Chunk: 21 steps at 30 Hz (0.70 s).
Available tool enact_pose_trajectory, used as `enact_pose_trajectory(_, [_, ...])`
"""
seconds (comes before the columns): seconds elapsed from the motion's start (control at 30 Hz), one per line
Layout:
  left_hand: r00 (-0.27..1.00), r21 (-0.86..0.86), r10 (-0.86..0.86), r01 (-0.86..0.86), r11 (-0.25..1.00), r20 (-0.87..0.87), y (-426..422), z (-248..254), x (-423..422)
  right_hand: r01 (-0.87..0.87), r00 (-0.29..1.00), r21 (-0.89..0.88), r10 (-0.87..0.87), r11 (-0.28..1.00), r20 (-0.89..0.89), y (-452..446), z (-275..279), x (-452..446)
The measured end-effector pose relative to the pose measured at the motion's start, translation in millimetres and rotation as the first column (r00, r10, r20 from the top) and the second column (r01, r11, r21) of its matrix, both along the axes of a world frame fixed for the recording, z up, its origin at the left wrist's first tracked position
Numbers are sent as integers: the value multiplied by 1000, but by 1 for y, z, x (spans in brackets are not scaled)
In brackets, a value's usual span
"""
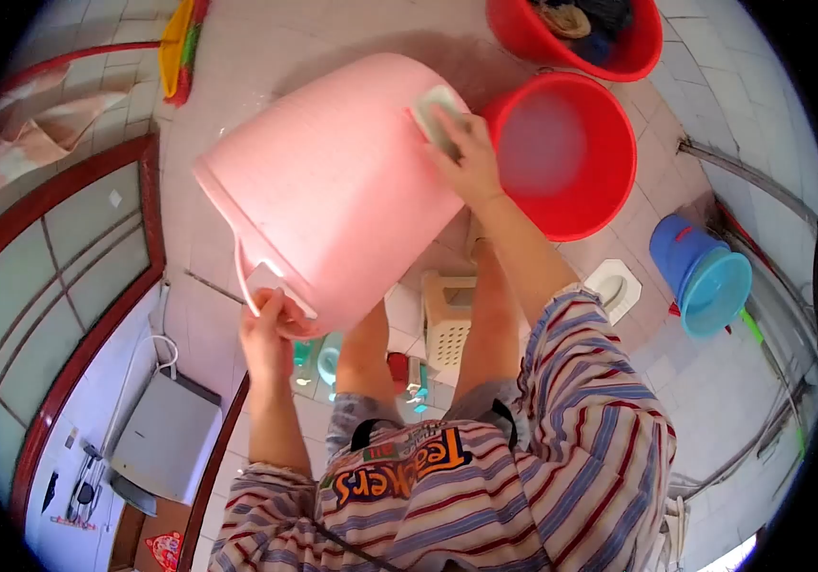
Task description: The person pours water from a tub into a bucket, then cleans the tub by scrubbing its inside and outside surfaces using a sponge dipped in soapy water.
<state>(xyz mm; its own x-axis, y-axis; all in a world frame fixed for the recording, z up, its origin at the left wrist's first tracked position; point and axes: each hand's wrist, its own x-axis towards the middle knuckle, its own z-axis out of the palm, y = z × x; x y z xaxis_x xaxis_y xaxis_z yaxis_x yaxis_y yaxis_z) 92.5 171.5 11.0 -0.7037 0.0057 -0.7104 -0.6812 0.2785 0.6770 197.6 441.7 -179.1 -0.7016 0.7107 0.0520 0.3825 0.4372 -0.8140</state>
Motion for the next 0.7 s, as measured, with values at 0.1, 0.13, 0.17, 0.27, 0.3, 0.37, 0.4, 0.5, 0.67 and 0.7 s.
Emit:
enact_pose_trajectory(0.1, [981,-52,-16,6,999,-194,35,6,-14,279,960,117,-278,953,-25,49,-44,67])
enact_pose_trajectory(0.13, [947,-110,-102,71,991,-306,48,6,-19,435,895,13,-434,901,105,65,-70,92])
enact_pose_trajectory(0.17, [934,-64,-68,48,997,-351,54,1,-23,579,799,-76,-546,812,250,80,-99,118])
enact_pose_trajectory(0.27, [917,-159,-143,89,983,-371,73,2,-34,564,737,-173,-398,807,546,116,-216,200])
enact_pose_trajectory(0.3, [913,-200,-137,63,978,-385,76,4,-40,555,770,-279,-356,784,530,121,-275,230])
enact_pose_trajectory(0.37, [896,-221,-159,70,973,-416,91,8,-41,610,661,-179,-372,772,651,117,-339,258])
enact_pose_trajectory(0.4, [898,-238,-235,152,959,-372,94,10,-45,618,609,-144,-355,773,709,118,-361,263])
enact_pose_trajectory(0.5, [884,-278,-305,212,937,-354,106,9,-51,837,428,-208,-371,506,824,112,-347,209])
enact_pose_trajectory(0.67, [925,-202,-217,159,966,-312,89,9,-57,537,522,-842,-767,-46,374,90,-201,99])
enact_pose_trajectory(0.7, [926,-183,-167,109,977,-339,96,9,-53,365,520,-929,-842,66,144,77,-184,98])
